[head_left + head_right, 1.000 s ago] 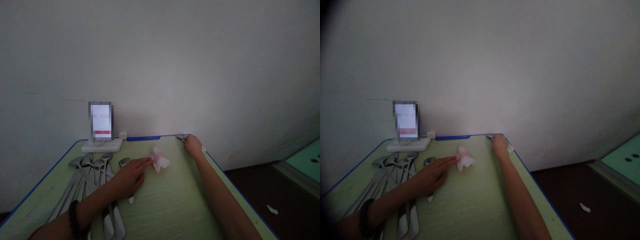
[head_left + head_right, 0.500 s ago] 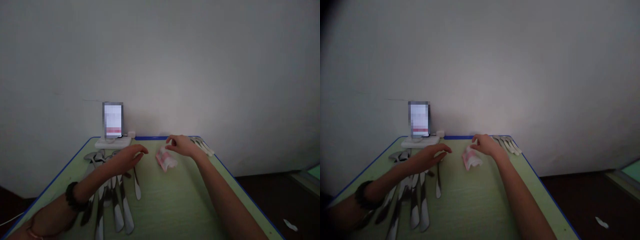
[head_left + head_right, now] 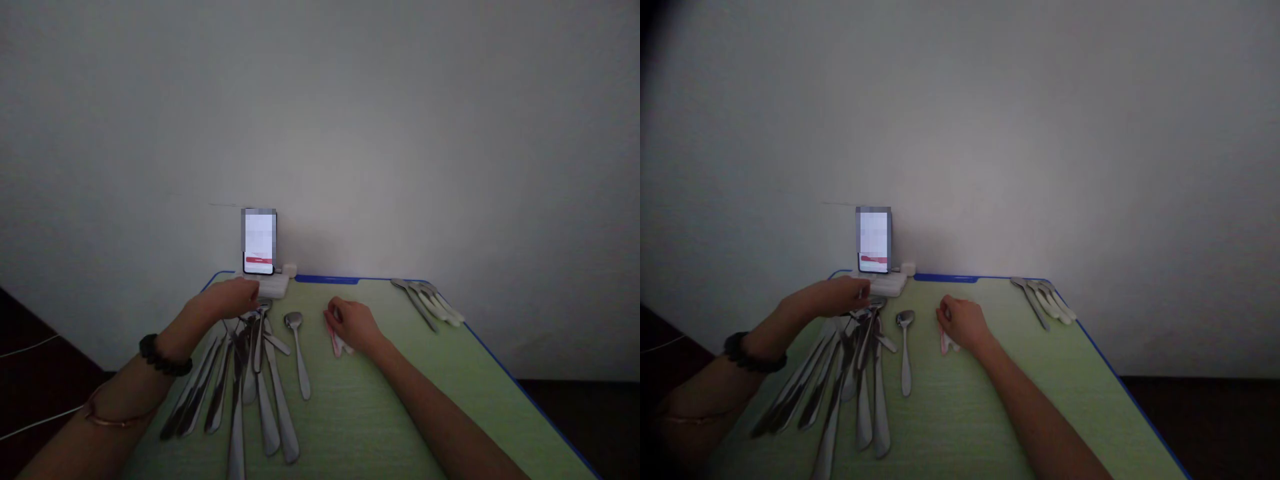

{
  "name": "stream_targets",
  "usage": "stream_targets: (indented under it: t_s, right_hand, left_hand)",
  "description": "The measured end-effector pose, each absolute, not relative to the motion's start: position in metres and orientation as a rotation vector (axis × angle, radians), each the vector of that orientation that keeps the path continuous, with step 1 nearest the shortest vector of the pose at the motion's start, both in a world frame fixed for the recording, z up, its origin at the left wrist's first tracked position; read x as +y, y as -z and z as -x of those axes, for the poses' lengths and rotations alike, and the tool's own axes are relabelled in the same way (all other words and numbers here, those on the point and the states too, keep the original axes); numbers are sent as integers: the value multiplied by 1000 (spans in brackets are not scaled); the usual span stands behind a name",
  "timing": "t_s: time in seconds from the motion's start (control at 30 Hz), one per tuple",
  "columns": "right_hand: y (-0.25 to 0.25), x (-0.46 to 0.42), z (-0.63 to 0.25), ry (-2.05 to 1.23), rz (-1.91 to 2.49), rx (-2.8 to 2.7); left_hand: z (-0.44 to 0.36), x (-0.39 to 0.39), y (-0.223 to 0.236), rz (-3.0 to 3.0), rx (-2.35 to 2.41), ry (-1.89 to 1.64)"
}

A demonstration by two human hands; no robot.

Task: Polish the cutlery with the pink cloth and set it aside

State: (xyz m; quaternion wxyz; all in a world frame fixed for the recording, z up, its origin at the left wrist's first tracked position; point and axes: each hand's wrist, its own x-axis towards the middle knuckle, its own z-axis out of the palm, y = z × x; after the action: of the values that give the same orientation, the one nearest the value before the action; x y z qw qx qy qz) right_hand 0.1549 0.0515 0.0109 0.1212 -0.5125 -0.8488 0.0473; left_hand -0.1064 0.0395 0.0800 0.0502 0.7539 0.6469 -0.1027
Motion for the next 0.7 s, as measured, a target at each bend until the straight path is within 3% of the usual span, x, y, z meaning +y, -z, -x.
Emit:
stream_targets:
  t_s: [0.3, 0.7]
  right_hand:
    - [-5, 54, -157, -117, 1437, -2443]
    - [-5, 54, -157, -142, 1453, -2429]
  left_hand:
    - [104, 37, -68, -2000, 1970, 477]
    - [147, 51, -70, -2075, 2241, 255]
